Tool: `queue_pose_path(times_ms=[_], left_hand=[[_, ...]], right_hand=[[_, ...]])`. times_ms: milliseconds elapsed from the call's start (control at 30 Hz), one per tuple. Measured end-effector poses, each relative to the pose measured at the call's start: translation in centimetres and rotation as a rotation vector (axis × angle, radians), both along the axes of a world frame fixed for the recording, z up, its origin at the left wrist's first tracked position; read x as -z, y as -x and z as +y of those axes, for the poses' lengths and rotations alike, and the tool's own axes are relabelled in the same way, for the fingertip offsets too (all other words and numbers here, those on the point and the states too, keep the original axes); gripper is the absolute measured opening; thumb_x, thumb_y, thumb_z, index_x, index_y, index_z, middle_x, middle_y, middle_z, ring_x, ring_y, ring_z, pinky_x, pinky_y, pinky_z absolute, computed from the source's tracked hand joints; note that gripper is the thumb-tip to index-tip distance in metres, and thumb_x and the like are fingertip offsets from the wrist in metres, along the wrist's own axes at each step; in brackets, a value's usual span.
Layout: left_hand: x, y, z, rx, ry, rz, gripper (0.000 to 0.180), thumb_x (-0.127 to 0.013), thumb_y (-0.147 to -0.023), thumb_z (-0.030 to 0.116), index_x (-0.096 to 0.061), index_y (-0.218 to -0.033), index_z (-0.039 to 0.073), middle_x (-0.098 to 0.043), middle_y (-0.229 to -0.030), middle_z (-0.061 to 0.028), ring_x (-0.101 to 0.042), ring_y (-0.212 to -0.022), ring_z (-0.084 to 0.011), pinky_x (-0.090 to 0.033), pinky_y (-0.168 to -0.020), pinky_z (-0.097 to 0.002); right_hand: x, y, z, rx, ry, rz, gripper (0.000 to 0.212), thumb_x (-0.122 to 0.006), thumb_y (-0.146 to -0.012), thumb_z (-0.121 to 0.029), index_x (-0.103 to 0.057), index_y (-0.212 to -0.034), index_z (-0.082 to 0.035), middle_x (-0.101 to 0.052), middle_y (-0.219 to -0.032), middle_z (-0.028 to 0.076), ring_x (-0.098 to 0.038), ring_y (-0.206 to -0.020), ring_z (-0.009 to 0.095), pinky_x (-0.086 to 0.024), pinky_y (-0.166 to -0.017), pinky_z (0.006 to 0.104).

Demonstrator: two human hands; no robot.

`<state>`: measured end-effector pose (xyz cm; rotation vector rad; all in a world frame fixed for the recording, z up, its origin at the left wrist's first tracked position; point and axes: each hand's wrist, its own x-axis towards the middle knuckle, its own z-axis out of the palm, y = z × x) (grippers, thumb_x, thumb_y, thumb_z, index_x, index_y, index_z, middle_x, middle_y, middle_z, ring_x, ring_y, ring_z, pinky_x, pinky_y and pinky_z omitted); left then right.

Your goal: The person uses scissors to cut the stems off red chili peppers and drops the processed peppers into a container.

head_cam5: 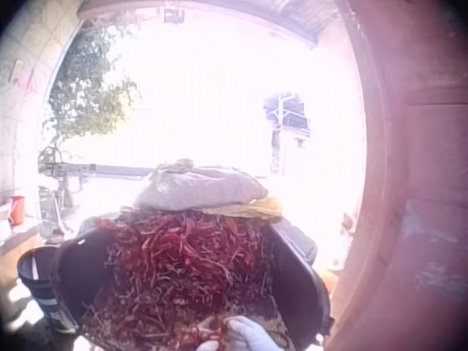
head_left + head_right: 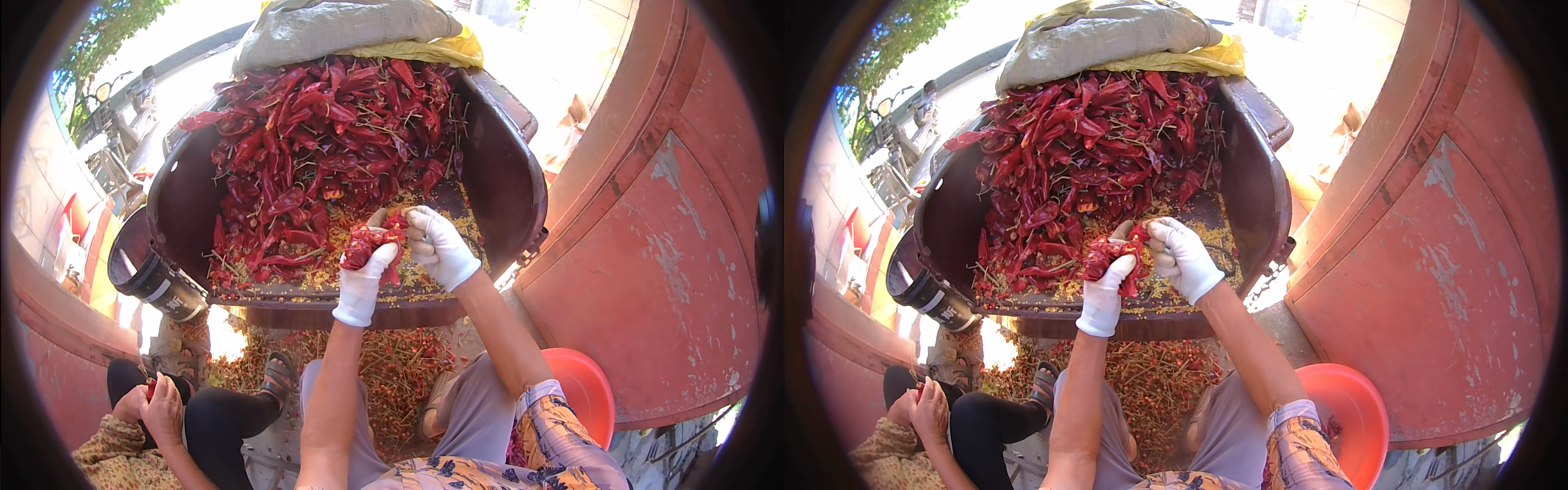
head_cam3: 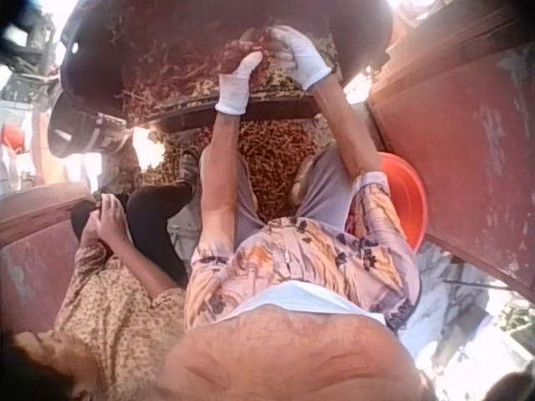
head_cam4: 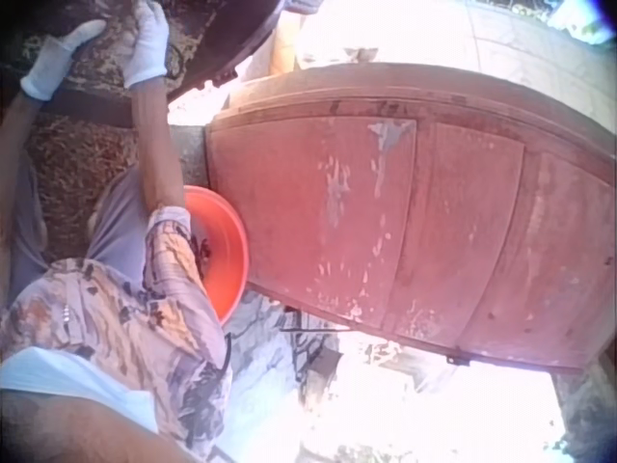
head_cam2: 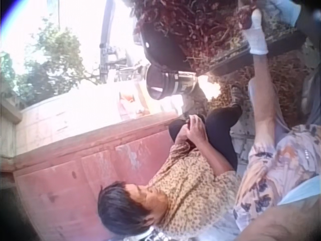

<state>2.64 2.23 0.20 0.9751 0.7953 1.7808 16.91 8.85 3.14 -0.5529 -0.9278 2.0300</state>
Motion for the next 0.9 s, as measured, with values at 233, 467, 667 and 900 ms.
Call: queue_pose_path(times_ms=[233, 467, 667, 900], left_hand=[[-0.7, 0.3, -1.1, 0.083, 0.124, 0.053, 0.023, -0.064, -0.088, 0.006, -0.062, -0.110, 0.001, -0.064, -0.090, -0.0028, -0.059, -0.072, -0.0092, -0.051, -0.055, -0.0248], [-0.3, 0.7, -0.9, 0.025, -0.020, 0.237, 0.021, -0.068, -0.085, 0.004, -0.060, -0.105, 0.002, -0.064, -0.092, -0.0023, -0.060, -0.079, -0.0087, -0.051, -0.067, -0.0237], [-0.7, 0.2, -1.0, 0.147, 0.117, 0.173, 0.025, -0.069, -0.084, 0.004, -0.062, -0.108, 0.002, -0.064, -0.090, -0.0008, -0.058, -0.078, -0.0067, -0.048, -0.068, -0.0222], [-0.3, 0.5, -1.1, 0.212, 0.165, -0.164, 0.014, -0.066, -0.084, 0.004, -0.061, -0.098, 0.005, -0.062, -0.081, 0.0002, -0.057, -0.069, -0.0090, -0.048, -0.065, -0.0248]], right_hand=[[-0.5, 0.2, -2.3, 0.150, -0.244, -0.246, 0.019, -0.057, -0.096, -0.015, -0.058, -0.113, -0.007, -0.055, -0.078, -0.005, -0.036, -0.050, 0.000, -0.026, -0.043, 0.0169], [-1.7, -1.7, -1.8, 0.038, -0.372, -0.286, 0.025, -0.063, -0.093, -0.015, -0.064, -0.115, -0.003, -0.063, -0.089, -0.005, -0.049, -0.070, 0.001, -0.039, -0.060, 0.0181], [-1.2, -0.9, -2.2, 0.419, -1.140, -0.571, 0.010, -0.066, -0.089, -0.004, -0.066, -0.098, -0.001, -0.063, -0.086, 0.001, -0.057, -0.076, 0.006, -0.046, -0.065, 0.0224], [-2.3, 0.2, -4.4, 0.184, -0.317, -0.363, 0.011, -0.061, -0.093, -0.009, -0.064, -0.102, -0.003, -0.061, -0.081, 0.000, -0.048, -0.056, 0.004, -0.037, -0.049, 0.0194]])
